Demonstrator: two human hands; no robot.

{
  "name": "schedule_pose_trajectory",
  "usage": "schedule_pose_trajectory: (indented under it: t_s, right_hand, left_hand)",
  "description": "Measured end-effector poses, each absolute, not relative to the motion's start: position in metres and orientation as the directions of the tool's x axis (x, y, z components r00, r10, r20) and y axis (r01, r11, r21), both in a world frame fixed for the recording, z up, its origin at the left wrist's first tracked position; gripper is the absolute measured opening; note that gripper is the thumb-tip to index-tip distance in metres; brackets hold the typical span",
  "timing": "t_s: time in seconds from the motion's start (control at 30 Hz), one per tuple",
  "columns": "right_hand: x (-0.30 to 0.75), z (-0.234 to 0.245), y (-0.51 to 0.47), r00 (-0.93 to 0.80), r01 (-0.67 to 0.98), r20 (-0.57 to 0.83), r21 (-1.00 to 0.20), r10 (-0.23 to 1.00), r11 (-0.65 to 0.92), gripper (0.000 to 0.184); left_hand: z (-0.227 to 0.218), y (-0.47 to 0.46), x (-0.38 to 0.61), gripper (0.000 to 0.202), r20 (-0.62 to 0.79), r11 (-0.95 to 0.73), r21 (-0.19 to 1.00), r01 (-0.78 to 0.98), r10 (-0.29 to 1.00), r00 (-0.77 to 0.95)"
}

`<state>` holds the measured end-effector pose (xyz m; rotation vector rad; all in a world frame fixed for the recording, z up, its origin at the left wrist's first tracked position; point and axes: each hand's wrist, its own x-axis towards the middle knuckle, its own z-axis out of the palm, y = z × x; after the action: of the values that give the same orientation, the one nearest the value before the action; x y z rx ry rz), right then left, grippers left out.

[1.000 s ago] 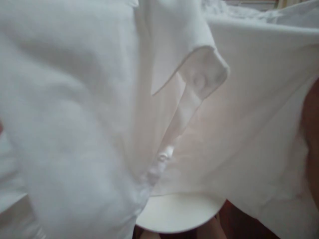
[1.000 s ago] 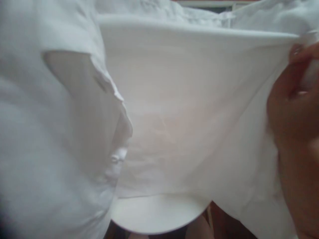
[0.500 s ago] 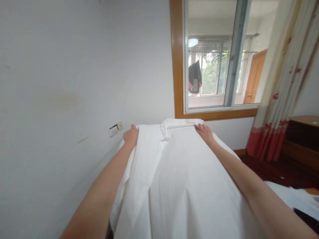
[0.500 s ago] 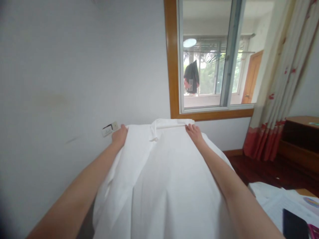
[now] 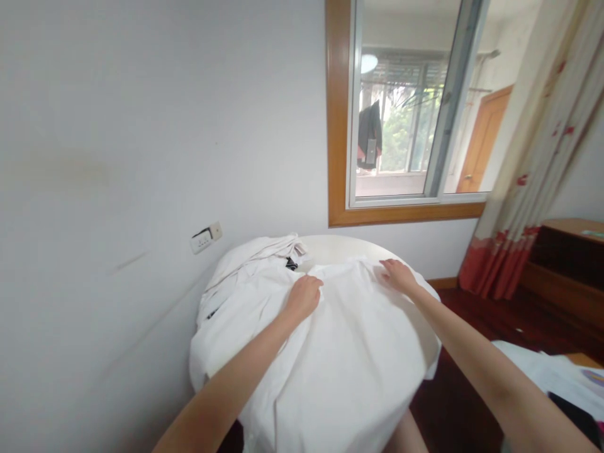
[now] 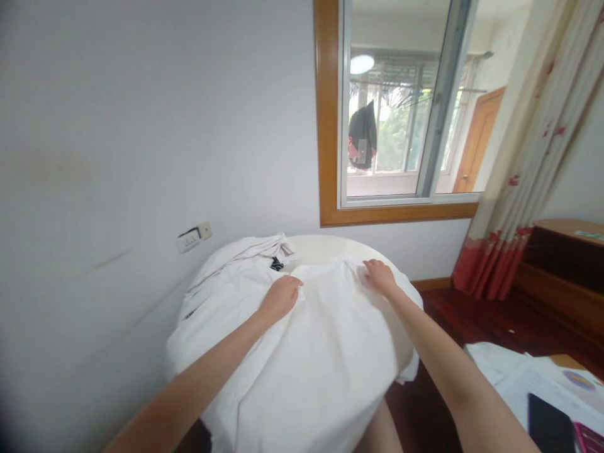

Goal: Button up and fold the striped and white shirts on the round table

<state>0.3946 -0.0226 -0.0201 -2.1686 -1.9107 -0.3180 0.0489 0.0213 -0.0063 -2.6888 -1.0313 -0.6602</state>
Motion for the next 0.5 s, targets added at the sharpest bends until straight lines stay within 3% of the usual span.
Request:
schedule_pose_trajectory:
  t_s: [0.17, 0.27, 0.5]
  right_hand:
    - [0.427, -0.019, -0.026, 0.387, 0.922, 0.193, -0.083, 0.902, -0.378, 0.042]
    - [0.446, -0.026, -0.024, 0.457, 0.89, 0.167, -0.107, 0.874, -0.444, 0.043]
    - [0.487, -0.04, -0.017, 0.536, 0.842, 0.161, -0.175, 0.828, -0.511, 0.048]
  left_hand:
    - [-0.016, 0.015, 0.077, 0.042, 0.406, -0.774, 0.016, 0.633, 0.583, 0.703]
    - [-0.033, 0.013, 0.093, 0.051, 0.365, -0.788, 0.016, 0.615, 0.577, 0.73]
    - [-0.063, 0.025, 0.102, 0.062, 0.169, -0.715, 0.126, 0.688, 0.699, 0.695]
